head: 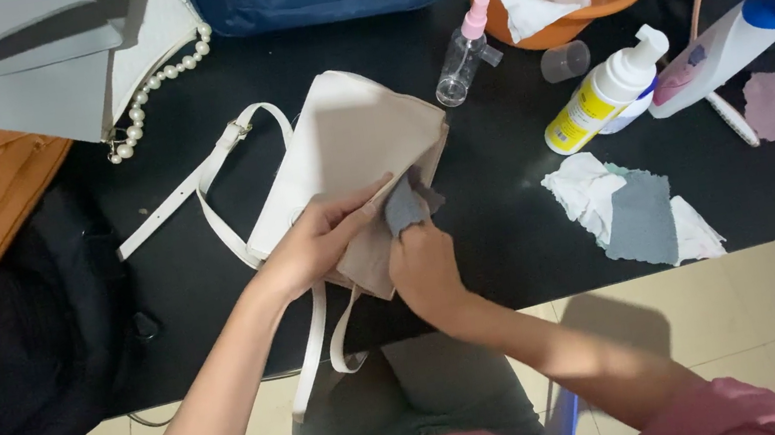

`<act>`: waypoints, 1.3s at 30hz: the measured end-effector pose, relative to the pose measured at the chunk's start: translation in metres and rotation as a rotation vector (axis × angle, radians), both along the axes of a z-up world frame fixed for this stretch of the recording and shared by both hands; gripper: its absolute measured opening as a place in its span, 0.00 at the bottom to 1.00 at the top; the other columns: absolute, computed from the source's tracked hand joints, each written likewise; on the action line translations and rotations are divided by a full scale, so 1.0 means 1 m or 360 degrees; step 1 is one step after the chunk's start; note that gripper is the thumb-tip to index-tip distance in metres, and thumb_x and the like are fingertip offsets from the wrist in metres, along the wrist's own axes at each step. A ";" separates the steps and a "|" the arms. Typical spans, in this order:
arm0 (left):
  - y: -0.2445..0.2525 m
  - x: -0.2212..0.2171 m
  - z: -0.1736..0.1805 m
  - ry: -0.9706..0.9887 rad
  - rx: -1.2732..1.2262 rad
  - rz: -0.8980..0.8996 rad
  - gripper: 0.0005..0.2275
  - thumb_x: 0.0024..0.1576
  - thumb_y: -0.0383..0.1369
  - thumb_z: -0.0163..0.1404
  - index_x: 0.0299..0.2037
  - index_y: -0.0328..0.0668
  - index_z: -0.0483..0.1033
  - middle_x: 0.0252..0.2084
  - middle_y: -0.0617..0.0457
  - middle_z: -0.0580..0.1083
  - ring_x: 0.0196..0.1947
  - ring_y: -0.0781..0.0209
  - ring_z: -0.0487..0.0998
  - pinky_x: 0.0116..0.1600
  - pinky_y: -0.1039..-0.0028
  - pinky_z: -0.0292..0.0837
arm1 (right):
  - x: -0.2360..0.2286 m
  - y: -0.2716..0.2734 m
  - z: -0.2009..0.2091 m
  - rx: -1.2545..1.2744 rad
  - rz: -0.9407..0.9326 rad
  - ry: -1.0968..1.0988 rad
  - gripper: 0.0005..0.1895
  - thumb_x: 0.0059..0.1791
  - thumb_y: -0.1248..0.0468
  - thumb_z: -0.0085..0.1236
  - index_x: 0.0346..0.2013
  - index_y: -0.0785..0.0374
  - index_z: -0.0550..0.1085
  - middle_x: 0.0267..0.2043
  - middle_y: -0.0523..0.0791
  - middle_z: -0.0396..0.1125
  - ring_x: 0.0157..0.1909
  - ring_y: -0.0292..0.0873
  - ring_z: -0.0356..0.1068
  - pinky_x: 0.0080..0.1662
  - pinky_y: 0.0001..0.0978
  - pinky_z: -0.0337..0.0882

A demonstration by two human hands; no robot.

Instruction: Cleaning and conditioning a white leather handbag using various cloths and cleaning solutions on a workshop table.

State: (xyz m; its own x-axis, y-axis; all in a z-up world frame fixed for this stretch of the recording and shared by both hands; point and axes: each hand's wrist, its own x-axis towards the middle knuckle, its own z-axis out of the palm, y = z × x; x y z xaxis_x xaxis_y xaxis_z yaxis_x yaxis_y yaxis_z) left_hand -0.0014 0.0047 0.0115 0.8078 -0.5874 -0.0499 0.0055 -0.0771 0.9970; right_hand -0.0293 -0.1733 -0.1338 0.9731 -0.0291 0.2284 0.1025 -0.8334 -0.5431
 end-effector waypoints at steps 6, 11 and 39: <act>-0.004 -0.002 -0.002 -0.0004 -0.0040 0.0017 0.18 0.65 0.29 0.42 0.64 0.31 0.69 0.65 0.34 0.69 0.68 0.39 0.64 0.70 0.47 0.56 | -0.044 0.031 0.098 0.0175 0.0050 -0.0073 0.17 0.46 0.75 0.40 0.12 0.65 0.62 0.10 0.47 0.50 0.15 0.42 0.56 0.25 0.28 0.58; -0.003 0.005 -0.017 -0.0004 -0.0150 -0.0020 0.17 0.66 0.28 0.42 0.64 0.31 0.70 0.64 0.34 0.70 0.67 0.43 0.66 0.70 0.50 0.59 | -0.058 0.033 0.090 0.0058 0.0183 -0.0006 0.16 0.47 0.73 0.41 0.13 0.63 0.65 0.11 0.48 0.54 0.15 0.44 0.59 0.25 0.28 0.61; -0.025 -0.013 -0.028 -0.0785 0.0947 0.0457 0.15 0.55 0.43 0.54 0.49 0.53 0.84 0.34 0.51 0.83 0.41 0.54 0.83 0.46 0.66 0.82 | 0.067 -0.079 0.000 0.0988 -0.0527 0.0102 0.25 0.56 0.50 0.44 0.40 0.72 0.77 0.40 0.59 0.73 0.43 0.53 0.73 0.47 0.52 0.65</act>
